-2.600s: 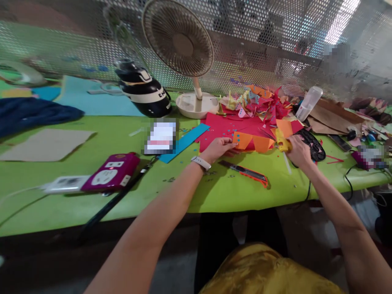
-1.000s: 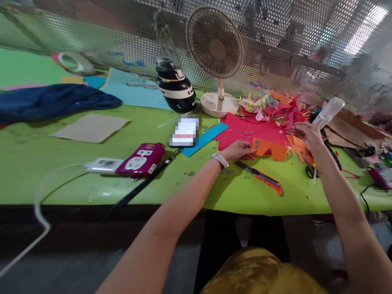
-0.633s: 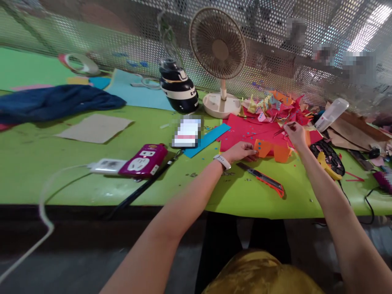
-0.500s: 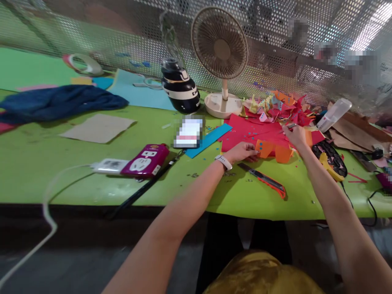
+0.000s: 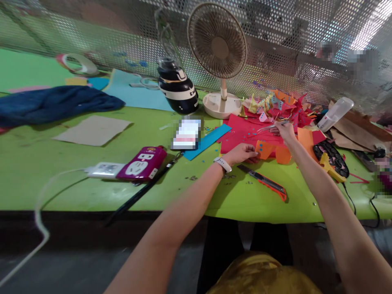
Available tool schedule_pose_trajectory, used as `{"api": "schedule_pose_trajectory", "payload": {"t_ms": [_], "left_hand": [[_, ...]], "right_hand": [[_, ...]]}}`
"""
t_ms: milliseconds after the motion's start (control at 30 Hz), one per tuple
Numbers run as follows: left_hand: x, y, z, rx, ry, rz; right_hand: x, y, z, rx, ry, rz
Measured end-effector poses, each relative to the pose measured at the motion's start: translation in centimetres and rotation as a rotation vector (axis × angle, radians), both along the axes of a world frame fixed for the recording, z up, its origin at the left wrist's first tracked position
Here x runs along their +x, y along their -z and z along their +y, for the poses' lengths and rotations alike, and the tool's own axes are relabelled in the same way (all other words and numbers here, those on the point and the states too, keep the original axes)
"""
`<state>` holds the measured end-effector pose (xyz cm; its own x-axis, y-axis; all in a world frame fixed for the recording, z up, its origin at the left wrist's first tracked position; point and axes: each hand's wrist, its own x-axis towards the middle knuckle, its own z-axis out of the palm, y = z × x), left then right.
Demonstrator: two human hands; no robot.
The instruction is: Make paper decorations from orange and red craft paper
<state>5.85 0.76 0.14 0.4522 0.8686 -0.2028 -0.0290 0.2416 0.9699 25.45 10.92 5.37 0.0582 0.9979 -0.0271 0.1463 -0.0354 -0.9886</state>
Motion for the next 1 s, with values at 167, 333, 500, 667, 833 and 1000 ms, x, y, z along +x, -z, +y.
{"api": "schedule_pose_trajectory", "payload": {"t_ms": [167, 333, 500, 667, 833, 1000], "left_hand": [[0.0, 0.0, 0.0, -0.011, 0.006, -0.008], [0.0, -0.1, -0.1, -0.013, 0.000, 0.014], [0.0, -0.1, -0.1, -0.016, -0.004, -0.009], [0.0, -0.2, -0.1, -0.016, 0.000, -0.004], [0.0, -0.1, -0.1, -0.017, 0.002, 0.004], [0.0, 0.1, -0.1, -0.009, 0.005, -0.008]], "right_hand": [[-0.6, 0.2, 0.3, 0.005, 0.013, 0.011], [-1.0, 0.5, 0.4, -0.001, -0.002, -0.027], [-1.2, 0.6, 0.3, 0.005, -0.022, -0.022], [-1.4, 0.6, 0.2, 0.006, -0.026, -0.028], [-1.4, 0.6, 0.2, 0.008, -0.027, -0.036], [-1.5, 0.7, 0.3, 0.009, -0.035, -0.034]]}}
